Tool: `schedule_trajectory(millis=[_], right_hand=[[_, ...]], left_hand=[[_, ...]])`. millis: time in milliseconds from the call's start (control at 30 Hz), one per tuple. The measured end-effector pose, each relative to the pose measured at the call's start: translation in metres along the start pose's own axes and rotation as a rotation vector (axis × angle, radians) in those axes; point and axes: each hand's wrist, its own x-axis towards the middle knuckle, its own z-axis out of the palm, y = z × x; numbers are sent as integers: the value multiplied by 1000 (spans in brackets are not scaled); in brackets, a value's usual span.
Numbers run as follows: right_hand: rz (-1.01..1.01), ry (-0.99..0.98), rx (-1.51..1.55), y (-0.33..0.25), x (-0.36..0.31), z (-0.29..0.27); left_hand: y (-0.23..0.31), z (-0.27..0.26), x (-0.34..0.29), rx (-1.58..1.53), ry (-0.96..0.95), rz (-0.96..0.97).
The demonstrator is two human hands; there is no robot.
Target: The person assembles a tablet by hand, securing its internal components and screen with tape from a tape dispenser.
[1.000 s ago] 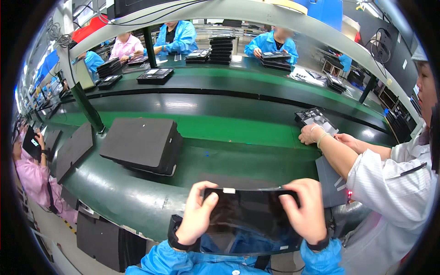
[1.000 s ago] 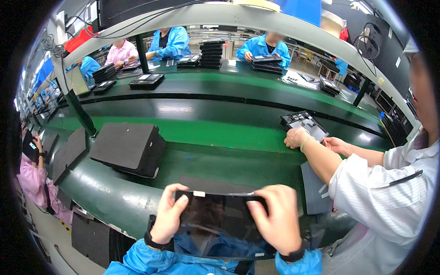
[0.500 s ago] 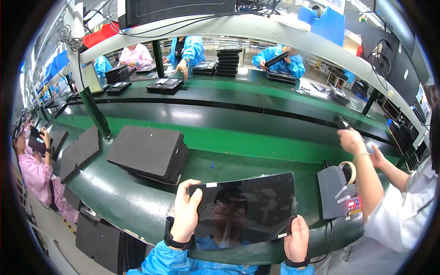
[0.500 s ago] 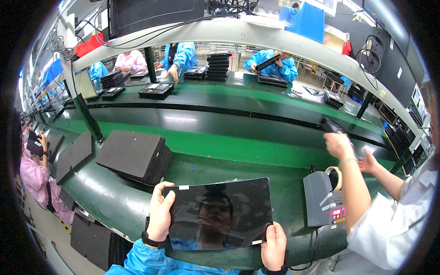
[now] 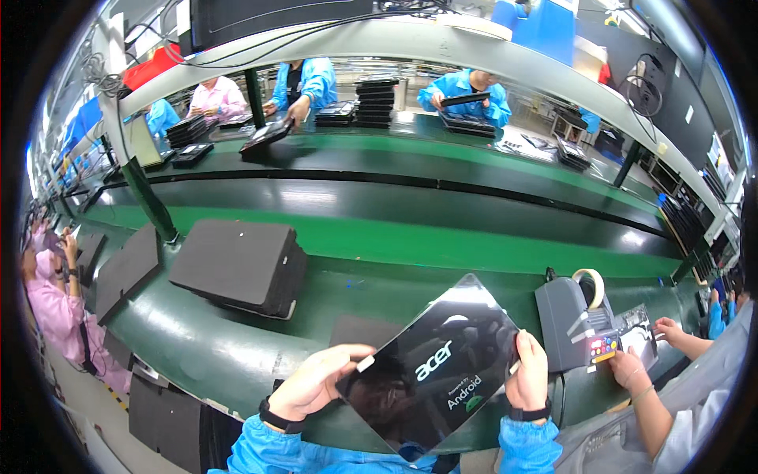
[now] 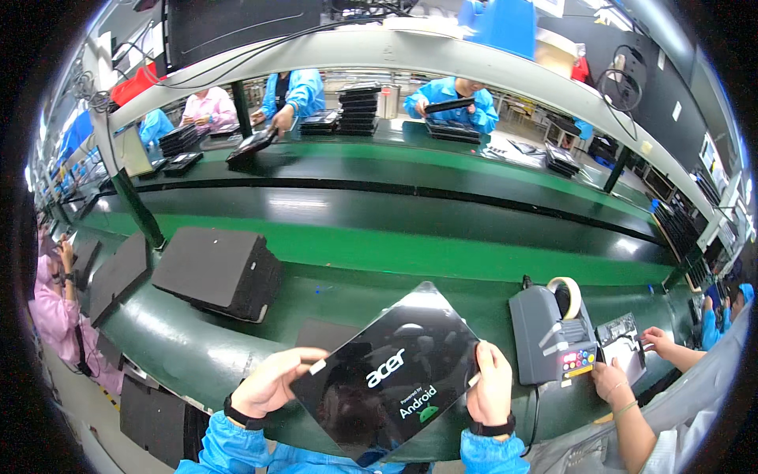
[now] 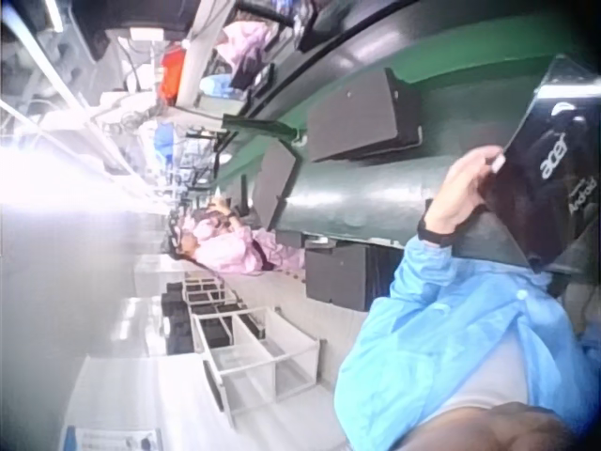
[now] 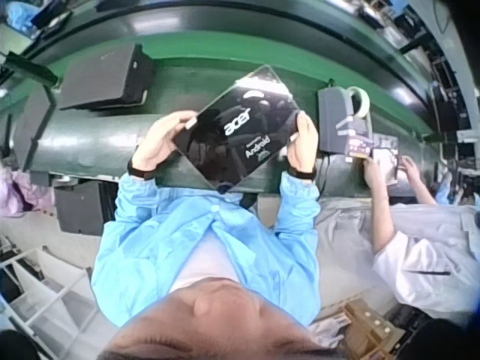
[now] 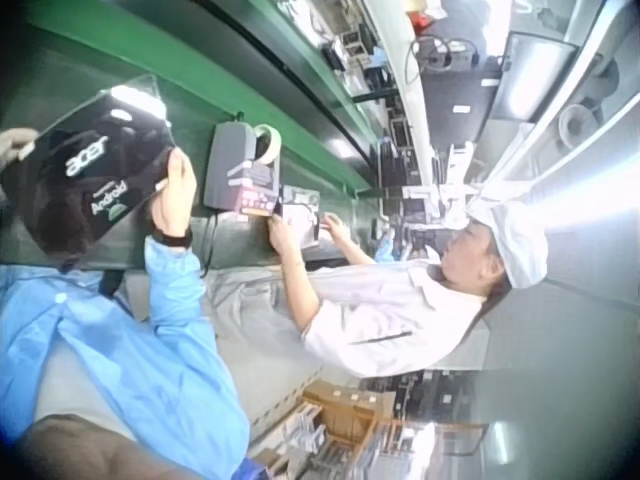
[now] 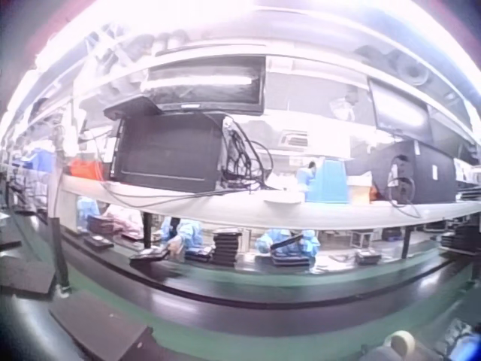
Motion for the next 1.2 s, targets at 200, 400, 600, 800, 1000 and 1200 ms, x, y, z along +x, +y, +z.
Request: schedule_trajectory(millis=[200,400,600,800,1000,1200], right_hand=[[-12,101,-5,3,15,-10],[-24,205,222,4,5,17],[-135,225,320,2,7,26],[-131,116,187,4,34,-2],[-107,205,-101,35,40,-12],[-125,172,-211,33,31,-16]], left_hand=[[-23,6,-5,84,13,-72],[-40,27,12,-332,27,241],[-31,38,72,127,221,449],[18,40,153,171,334,391],[59,-4,273,127,422,362],[68,-49,373,264,591,174]])
